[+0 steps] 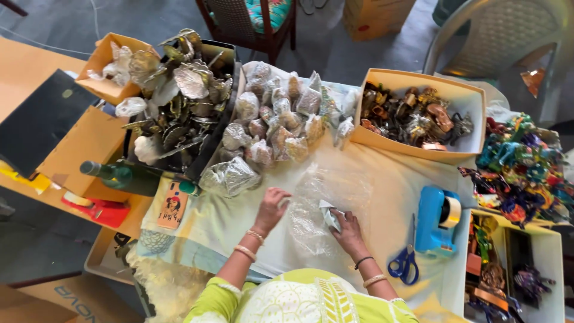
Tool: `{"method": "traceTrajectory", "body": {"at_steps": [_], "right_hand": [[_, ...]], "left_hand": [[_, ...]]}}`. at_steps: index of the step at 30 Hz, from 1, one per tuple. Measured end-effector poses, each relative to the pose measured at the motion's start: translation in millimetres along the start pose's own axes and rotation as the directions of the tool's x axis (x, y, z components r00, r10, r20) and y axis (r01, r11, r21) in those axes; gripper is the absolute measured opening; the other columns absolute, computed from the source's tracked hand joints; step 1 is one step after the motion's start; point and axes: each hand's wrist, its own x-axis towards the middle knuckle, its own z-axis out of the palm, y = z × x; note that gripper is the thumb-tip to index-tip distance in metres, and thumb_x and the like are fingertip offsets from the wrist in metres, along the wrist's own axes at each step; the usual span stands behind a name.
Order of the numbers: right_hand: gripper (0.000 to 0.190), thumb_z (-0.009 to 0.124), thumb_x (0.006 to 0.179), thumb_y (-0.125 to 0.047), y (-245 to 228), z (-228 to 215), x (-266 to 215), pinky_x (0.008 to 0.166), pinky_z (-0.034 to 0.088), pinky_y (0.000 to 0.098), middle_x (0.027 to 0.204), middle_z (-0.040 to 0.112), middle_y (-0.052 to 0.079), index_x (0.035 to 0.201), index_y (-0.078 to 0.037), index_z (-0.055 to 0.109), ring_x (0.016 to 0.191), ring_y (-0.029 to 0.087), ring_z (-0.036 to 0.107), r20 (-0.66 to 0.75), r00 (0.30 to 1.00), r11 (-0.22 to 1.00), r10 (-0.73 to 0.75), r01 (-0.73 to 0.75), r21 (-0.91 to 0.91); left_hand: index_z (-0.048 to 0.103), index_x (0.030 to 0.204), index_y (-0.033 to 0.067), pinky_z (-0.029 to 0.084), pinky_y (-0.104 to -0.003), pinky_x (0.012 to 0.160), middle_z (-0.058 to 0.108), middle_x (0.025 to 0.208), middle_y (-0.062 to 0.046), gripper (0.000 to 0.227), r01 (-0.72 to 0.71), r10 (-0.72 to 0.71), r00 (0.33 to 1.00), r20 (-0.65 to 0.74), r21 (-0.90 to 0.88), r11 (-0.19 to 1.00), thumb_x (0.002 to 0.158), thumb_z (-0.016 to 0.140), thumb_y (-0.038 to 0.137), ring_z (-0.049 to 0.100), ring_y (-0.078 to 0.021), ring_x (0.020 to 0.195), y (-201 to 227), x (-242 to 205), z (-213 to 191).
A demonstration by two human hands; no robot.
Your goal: The person wraps small decorative items in bubble wrap and secures them with tape. They handle multiple items one at a time, placing the wrapped pieces into a pile on the table. The person also handles a larger decorative leaf-shaped object, wrapping it in bubble wrap.
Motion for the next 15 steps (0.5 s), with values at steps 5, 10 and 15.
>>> {"method": "traceTrajectory", "body": {"at_steps": [5,10,15], "right_hand": [[0.063,0.077,0.08,-0.022,3,0,0,0.098,0.046,0.0489,0.118,0.054,0.013,0.138,-0.027,0.054,0.109,0.038,0.052,0.052,0.999,1.0,0.004,-0.004,0.01],[0.063,0.077,0.078,-0.023,3,10,-2,0.096,0.046,0.0489,0.114,0.053,0.015,0.136,-0.024,0.054,0.109,0.038,0.052,-0.078,0.997,1.0,-0.027,0.027,-0.004],[0.06,0.076,0.08,-0.025,-1,16,-9,0.095,0.046,0.0489,0.112,0.055,0.014,0.136,-0.022,0.055,0.106,0.037,0.052,-0.192,0.977,0.993,-0.09,0.073,-0.097]], "left_hand": [[0.074,0.101,0.0073,0.053,-0.04,0.093,0.071,0.102,-0.009,0.021,0.097,-0.062,0.937,-0.345,0.084,0.992,0.083,0.069,-0.002,0.064,-0.0287,0.1,-6,8,-92],[0.074,0.101,0.0059,0.05,-0.039,0.086,0.072,0.1,-0.009,0.018,0.144,0.036,0.806,-0.59,0.255,0.956,0.086,0.066,-0.002,0.062,-0.0275,0.093,-24,18,-184],[0.072,0.102,0.0039,0.051,-0.039,0.078,0.068,0.094,-0.01,0.011,0.194,0.029,0.746,-0.665,0.26,0.946,0.094,0.067,-0.001,0.061,-0.0267,0.085,-56,55,-243]]}}
